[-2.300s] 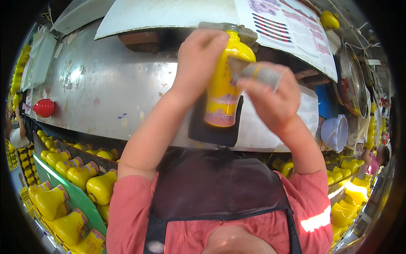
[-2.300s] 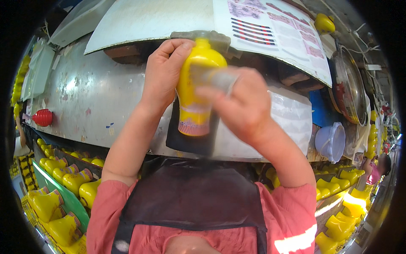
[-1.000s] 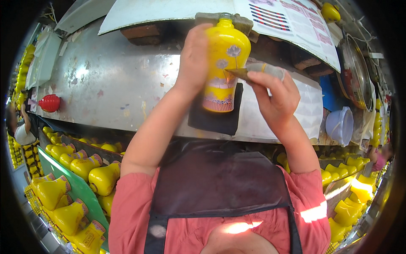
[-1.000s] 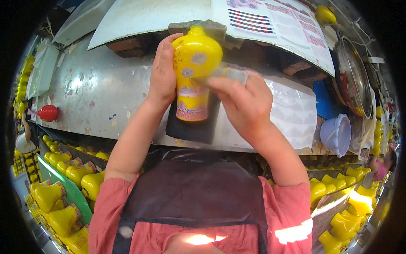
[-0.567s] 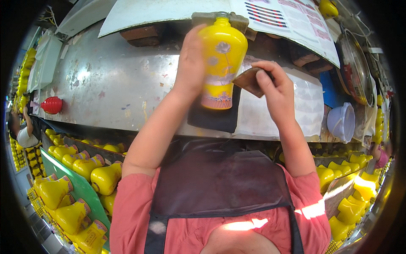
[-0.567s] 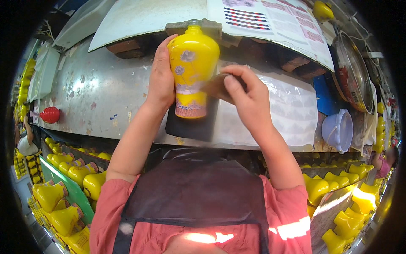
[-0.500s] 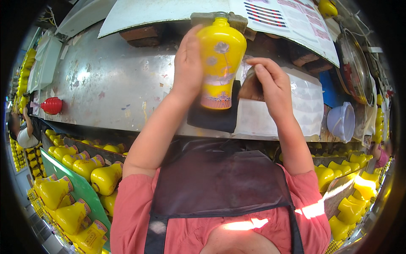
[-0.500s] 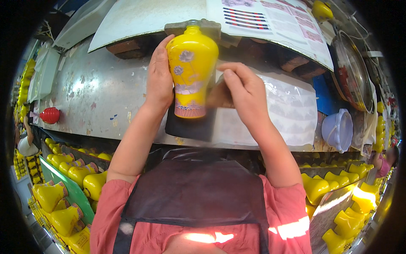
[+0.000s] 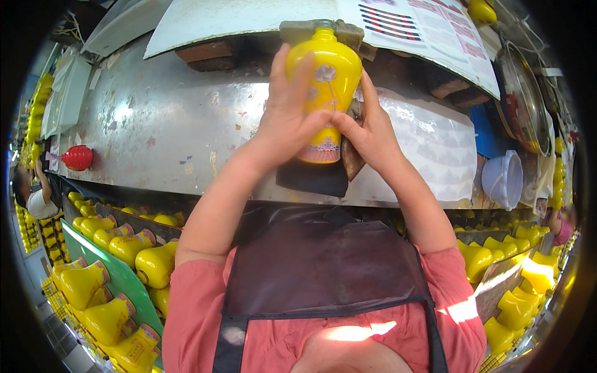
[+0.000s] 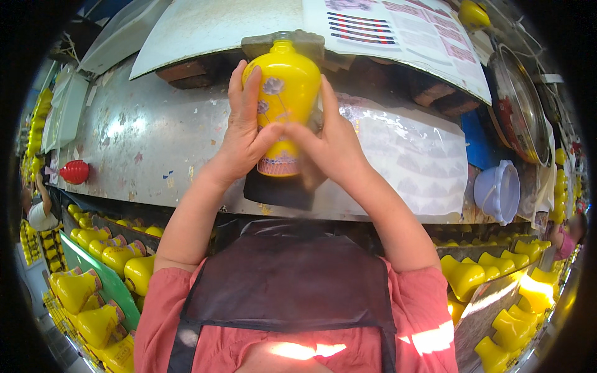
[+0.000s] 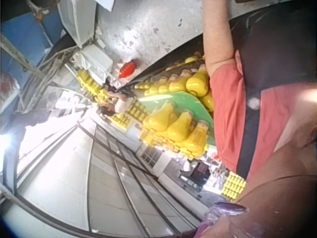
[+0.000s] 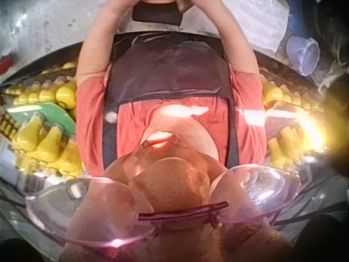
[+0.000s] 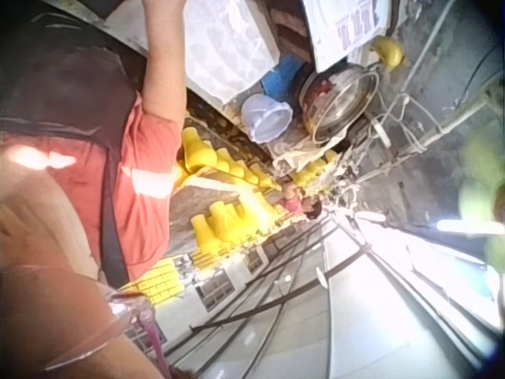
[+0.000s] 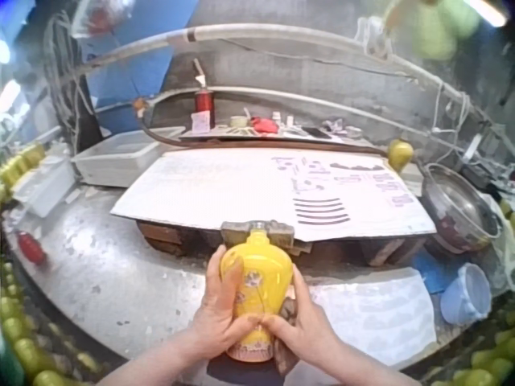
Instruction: The person applies small decorative stickers to the surface of a yellow ceramic vase, smoothing each sticker with fingers. The person then places a circular seal sticker over the vase's neck and cap area.
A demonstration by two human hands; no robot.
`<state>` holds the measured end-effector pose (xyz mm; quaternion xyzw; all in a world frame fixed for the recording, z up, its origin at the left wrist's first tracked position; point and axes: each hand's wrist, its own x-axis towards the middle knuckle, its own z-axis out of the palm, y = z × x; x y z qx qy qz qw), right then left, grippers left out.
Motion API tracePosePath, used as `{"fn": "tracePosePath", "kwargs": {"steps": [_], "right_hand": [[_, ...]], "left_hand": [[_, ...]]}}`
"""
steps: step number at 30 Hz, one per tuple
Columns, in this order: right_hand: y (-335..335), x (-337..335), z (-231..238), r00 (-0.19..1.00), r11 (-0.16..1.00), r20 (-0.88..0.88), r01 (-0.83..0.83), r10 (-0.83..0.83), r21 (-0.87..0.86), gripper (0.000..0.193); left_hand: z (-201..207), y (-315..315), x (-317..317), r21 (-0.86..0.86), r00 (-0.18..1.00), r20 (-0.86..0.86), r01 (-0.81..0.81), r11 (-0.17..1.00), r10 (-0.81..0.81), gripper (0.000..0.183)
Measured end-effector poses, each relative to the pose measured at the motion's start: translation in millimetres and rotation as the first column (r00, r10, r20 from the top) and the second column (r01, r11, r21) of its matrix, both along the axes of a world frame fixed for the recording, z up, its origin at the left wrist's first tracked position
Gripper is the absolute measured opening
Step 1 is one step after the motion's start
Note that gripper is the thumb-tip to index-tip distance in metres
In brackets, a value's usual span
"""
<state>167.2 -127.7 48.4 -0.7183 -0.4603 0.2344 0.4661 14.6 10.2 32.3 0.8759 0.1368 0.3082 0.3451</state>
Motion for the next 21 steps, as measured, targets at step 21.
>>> {"fn": "tracePosePath", "kwargs": {"steps": [21], "right_hand": [[0.2, 9.5, 8.2, 0.996, 0.997, -0.065, -0.065, 0.062, -0.050, 0.088]], "left_hand": [[-1.2, -4.6, 5.1, -0.180, 0.997, 0.052, -0.041, 0.983, 0.051, 0.121]]}}
